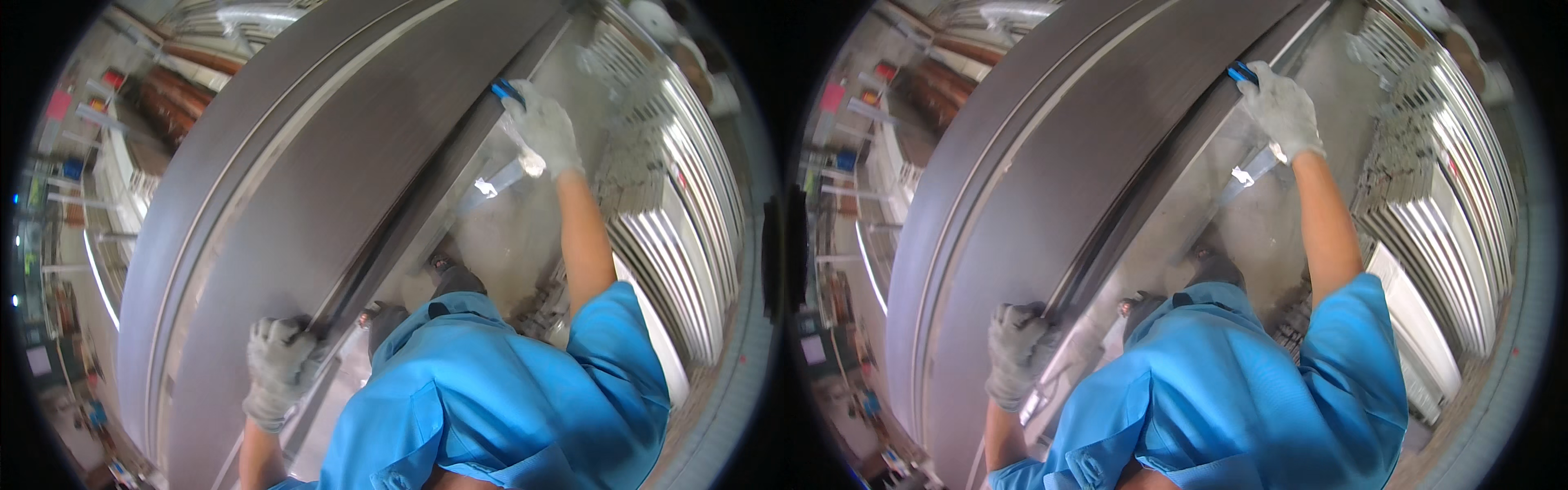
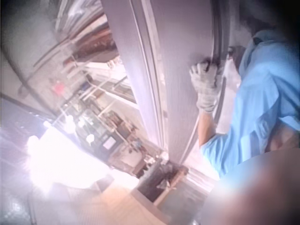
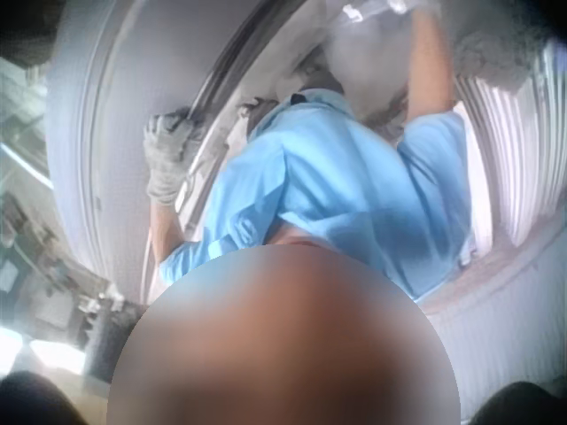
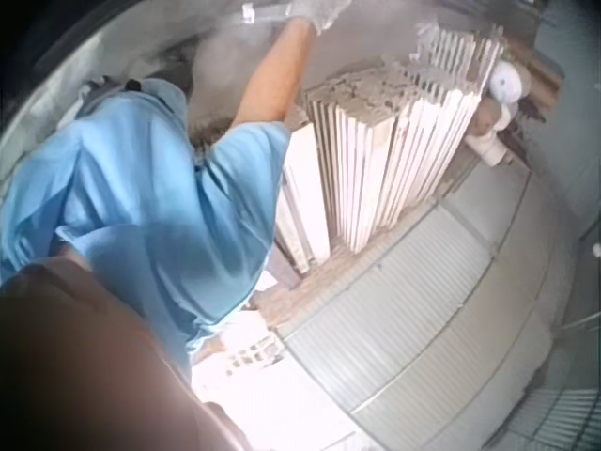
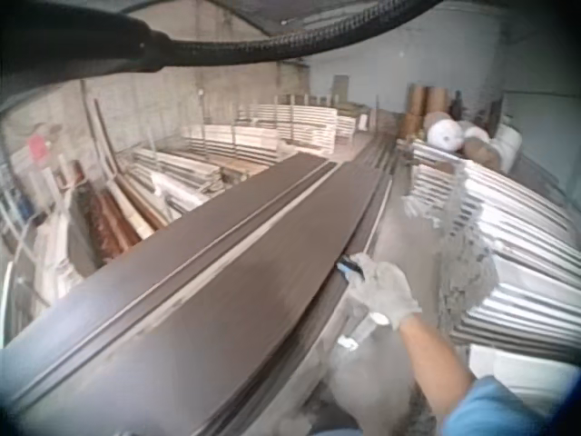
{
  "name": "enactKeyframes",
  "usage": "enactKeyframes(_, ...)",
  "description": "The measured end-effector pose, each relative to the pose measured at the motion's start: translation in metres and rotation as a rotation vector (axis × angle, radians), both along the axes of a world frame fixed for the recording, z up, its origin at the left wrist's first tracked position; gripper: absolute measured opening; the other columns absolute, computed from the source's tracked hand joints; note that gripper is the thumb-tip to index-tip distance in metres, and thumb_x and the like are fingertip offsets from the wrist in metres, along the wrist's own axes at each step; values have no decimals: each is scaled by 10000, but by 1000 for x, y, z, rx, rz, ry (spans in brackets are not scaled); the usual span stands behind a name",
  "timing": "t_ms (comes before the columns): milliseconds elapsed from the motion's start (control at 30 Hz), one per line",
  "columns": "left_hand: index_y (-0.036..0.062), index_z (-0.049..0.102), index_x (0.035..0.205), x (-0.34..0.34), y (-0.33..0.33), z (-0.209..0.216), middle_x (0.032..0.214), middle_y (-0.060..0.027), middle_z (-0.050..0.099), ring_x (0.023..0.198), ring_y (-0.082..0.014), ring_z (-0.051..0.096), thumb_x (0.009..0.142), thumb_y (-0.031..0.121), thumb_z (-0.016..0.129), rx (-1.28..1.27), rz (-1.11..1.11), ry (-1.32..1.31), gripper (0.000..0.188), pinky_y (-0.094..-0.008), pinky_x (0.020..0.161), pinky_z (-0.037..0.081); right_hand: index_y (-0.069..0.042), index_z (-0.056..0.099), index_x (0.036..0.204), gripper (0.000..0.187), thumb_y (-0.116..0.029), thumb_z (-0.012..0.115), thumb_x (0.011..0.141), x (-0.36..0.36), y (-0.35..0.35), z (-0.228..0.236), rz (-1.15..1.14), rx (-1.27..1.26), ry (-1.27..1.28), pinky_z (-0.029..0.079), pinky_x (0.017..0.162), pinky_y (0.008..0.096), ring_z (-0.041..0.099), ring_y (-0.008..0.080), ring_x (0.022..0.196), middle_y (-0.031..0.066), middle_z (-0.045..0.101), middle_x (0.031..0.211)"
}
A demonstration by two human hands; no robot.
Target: The person picks up a large panel and places it on a workbench. They then use a blue utility knife to cut and fit black sealant strips into grooves along the panel edges. After fitting the strips, the person stacks the panel with others.
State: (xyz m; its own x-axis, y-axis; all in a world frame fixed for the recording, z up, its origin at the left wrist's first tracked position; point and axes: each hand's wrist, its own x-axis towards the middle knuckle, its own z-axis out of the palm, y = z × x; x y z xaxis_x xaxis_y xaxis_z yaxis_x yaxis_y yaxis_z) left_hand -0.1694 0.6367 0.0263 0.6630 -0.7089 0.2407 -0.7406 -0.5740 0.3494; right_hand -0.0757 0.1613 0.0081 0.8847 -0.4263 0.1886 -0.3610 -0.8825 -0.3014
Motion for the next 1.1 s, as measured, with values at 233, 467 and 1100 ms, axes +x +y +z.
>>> enactKeyframes(233, 98, 668, 683, 13, 11, -22, 859, -70, 587, 789, -298, 538, 777, 263, 780, 0, -92, 57, 220, -429, 703, 432, -121, 605, 1244, 350, -371, 513, 1018, -7, 41, -7, -107, -54, 13, 522, 892, 541, 675, 411, 1038, 191, 725, 1069)
enactKeyframes(467, 97, 676, 683, 15, 9, -23, 833, -72, 602, 754, -297, 555, 777, 242, 774, -11, -123, 64, 199, -430, 681, 445, -91, 620, 1311, 421, -383, 578, 1011, -81, 211, 5, 529, -53, 223, 563, 870, 454, 709, 353, 1003, 180, 714, 1149)
enactKeyframes(1100, 82, 693, 686, 11, 17, -14, 812, -73, 588, 769, -293, 526, 751, 205, 791, -32, -78, 165, 170, -421, 707, 423, -214, 593, 1371, 412, -349, 536, 986, -2, 14, -18, -136, -81, 12, 519, 941, 510, 676, 400, 1075, 182, 722, 1136)
